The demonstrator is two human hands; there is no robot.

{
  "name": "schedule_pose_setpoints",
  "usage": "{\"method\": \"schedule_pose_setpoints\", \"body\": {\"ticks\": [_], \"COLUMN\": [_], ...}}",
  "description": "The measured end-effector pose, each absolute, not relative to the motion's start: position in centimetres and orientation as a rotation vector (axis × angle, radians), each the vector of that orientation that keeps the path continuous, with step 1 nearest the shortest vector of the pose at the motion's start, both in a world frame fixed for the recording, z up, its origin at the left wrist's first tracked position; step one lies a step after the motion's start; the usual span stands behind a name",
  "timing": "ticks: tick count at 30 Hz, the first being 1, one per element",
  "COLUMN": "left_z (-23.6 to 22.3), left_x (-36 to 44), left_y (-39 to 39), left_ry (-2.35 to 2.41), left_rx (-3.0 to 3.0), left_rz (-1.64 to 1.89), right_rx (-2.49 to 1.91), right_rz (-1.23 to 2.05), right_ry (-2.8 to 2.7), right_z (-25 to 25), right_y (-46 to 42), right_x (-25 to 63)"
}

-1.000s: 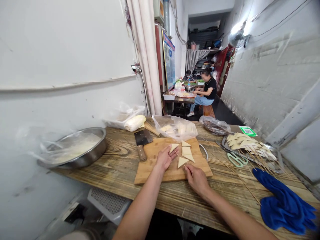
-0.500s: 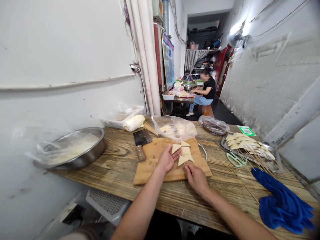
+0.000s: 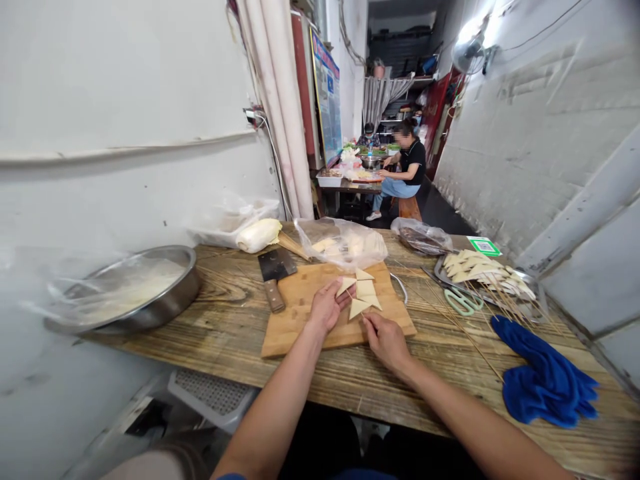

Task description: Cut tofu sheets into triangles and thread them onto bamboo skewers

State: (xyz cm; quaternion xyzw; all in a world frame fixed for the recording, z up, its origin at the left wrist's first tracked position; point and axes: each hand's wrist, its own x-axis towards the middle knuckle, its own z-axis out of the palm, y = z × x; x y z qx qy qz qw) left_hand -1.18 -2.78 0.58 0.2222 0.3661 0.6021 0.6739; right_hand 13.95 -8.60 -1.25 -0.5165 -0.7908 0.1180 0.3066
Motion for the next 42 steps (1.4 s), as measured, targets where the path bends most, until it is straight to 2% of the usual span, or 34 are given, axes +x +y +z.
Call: {"method": "schedule_pose_setpoints", "body": {"ticks": [19,24,27,32,38,42], "left_z": [1.0,-0.2,0.1,1.4,1.7,1.2], "left_x": [0.4,0.0,0.8,2.4,2.1,1.5], "left_y": [-3.7,-3.2,-3.5,-4.2,-4.3,-4.5], "left_ry": [0.812,1.164,1.314,1.486,1.375,1.241], "left_rx": [0.548,0.973,1.596,2.347,2.549,2.401], "left_rz": [1.319,1.458,1.317,0.770,0.473,0.621], "right_rx": [-1.349,-1.438,-1.493,-1.494,-1.458,-1.445], "right_rz": [0.358,0.301,0.309,0.333,0.334,0.341], "right_ry": [-1.959,-1.662,-1.498,-1.448,-1.440,-1.450], "right_z": [-1.0,0.3,0.8,0.4,0.6,0.6], "right_y": [-7.7,-5.8,-4.8,-4.4,-4.7,-4.9], "right_x": [14.3,17.0,18.8,19.9,19.8,19.9]}}
